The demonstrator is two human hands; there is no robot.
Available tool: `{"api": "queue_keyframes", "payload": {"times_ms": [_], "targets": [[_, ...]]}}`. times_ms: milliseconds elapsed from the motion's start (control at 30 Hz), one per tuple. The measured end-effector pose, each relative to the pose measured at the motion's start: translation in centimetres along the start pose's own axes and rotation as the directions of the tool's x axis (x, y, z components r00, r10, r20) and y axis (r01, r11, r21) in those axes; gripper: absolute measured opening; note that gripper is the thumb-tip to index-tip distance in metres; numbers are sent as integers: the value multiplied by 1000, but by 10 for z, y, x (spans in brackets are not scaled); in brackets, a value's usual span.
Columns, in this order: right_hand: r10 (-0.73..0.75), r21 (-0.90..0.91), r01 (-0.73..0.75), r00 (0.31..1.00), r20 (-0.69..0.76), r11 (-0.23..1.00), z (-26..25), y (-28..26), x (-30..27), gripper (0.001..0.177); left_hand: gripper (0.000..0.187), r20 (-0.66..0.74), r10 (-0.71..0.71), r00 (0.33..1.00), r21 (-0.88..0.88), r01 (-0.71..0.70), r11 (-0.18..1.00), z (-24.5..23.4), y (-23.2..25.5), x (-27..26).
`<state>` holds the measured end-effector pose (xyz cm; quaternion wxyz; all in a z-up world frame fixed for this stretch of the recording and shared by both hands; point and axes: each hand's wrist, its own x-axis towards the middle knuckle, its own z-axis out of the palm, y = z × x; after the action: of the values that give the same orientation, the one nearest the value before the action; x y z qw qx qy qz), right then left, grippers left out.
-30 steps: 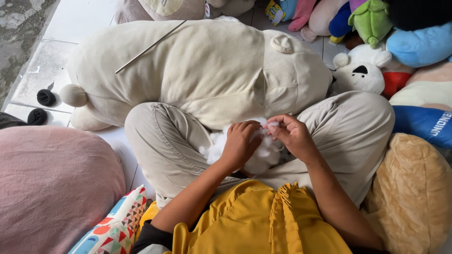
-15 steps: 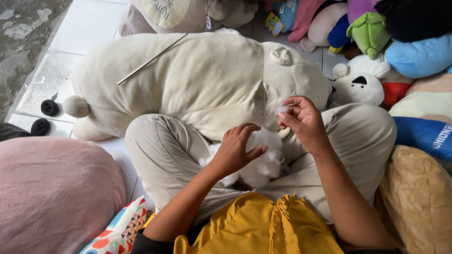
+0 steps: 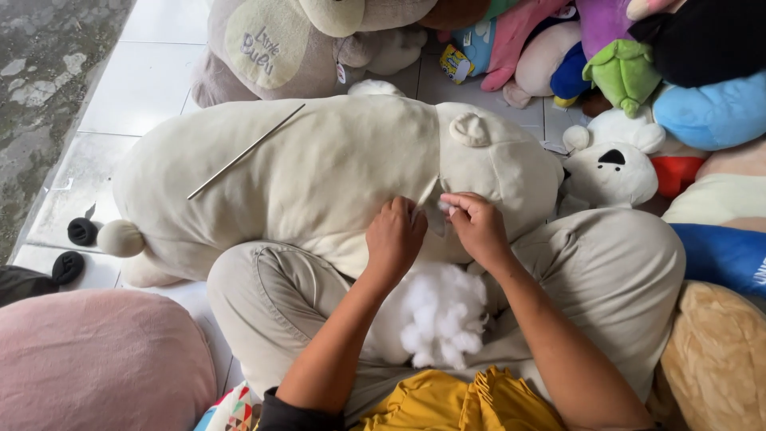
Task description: Stuffing a large plush bear with white fiberfill by hand and using a small tool to push it into the seam.
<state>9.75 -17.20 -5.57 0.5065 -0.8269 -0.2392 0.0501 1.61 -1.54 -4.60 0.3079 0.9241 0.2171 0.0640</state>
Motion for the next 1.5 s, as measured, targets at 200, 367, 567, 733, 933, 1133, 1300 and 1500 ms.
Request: {"api": "queue_keyframes", "payload": {"times_ms": [200,367,567,733,933,1133,1300,1500], "targets": [[-205,-96,193,969,-138,976,19,-11,10,20,25,-15,-116,993,-476,95,874,-23,-3,-6],[-278,-87,272,958,-65,958,46,-5,11,21,21,2,-175,985,-607,140,782,-30,3,-9],[-139,171,87,936,323,981,30,-22,12,26,16,-39,-161,986,-730,82,678,-17,1,-9],[-48,280,-131,832,553,951,23,-13,17,24,12,-136,-86,987,-716,-38,697,-19,7,-15],[21,201,-153,841,541,968,26,-2,12,20,13,-170,-71,983,-736,-79,673,-20,6,-14],[-151,121,141,985,84,983,25,-39,11,16,18,-143,-111,984,-767,-39,640,-17,4,-11],[-84,195,-7,888,453,981,32,-17,6,19,17,-154,-108,982,-690,-29,723,-12,1,-12],[-83,267,-63,861,502,962,29,2,9,20,16,-149,-103,983,-666,-23,746,-18,4,-13]]}}
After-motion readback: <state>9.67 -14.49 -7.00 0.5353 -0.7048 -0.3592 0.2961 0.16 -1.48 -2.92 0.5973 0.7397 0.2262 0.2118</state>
